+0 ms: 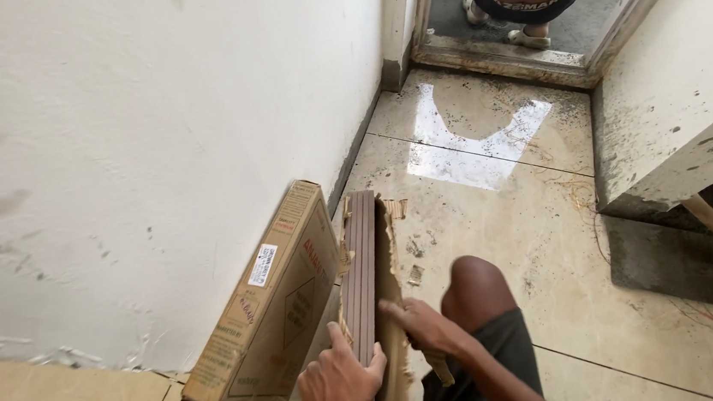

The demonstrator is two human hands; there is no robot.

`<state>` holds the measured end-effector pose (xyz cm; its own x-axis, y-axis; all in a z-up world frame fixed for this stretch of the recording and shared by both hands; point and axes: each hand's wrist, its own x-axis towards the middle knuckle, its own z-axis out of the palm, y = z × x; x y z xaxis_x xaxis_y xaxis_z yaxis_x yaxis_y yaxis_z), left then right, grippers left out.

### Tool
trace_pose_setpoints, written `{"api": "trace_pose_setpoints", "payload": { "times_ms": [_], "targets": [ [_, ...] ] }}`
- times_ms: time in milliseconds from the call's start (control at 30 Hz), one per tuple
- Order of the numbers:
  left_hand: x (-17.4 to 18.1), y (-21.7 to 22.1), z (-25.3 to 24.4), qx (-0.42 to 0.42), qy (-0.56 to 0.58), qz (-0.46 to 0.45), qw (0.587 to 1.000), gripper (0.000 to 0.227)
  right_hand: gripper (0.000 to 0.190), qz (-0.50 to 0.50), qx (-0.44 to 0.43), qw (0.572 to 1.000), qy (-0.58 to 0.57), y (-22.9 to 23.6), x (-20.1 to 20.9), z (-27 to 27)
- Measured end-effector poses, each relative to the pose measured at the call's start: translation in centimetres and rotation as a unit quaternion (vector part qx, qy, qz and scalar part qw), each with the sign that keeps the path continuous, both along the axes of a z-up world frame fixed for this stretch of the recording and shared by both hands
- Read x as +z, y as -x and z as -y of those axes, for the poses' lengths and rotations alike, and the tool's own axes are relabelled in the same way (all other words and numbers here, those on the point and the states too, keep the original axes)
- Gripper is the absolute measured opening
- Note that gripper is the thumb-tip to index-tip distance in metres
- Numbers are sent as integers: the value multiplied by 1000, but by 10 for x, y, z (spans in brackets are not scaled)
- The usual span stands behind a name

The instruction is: Unboxing and removing packaging from a stack of floor tiles.

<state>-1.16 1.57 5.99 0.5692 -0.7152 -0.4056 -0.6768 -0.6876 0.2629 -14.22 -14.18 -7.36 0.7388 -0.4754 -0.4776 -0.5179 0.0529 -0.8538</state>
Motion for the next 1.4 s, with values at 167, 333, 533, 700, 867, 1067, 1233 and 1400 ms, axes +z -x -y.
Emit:
{"api": "trace_pose_setpoints", "payload": {
  "times_ms": [167,333,533,700,867,1067,1233,1400],
  "targets": [
    [-3,0,8,5,-34,22,999,84,46,-128,-11,991,42,6,-7,4],
    [-6,7,8,3,-89,5,996,81,53,-79,-25,996,19,73,-40,26],
    [-18,8,10,11,-63,2,998,76,66,-86,30,995,49,106,-97,51],
    [-22,5,15,11,-44,-11,999,75,54,-117,58,986,99,119,-85,122],
    [-21,1,6,10,-29,-24,999,77,51,-142,77,968,191,114,-73,111],
    [-7,1,1,3,-28,-11,1000,78,52,-142,22,985,95,120,4,64],
    [-35,7,6,-4,-21,-13,1000,83,41,-27,-275,932,236,95,72,15],
    [-49,15,11,-18,-51,-29,998,90,24,235,-440,855,-145,35,50,-36]
  ]
}}
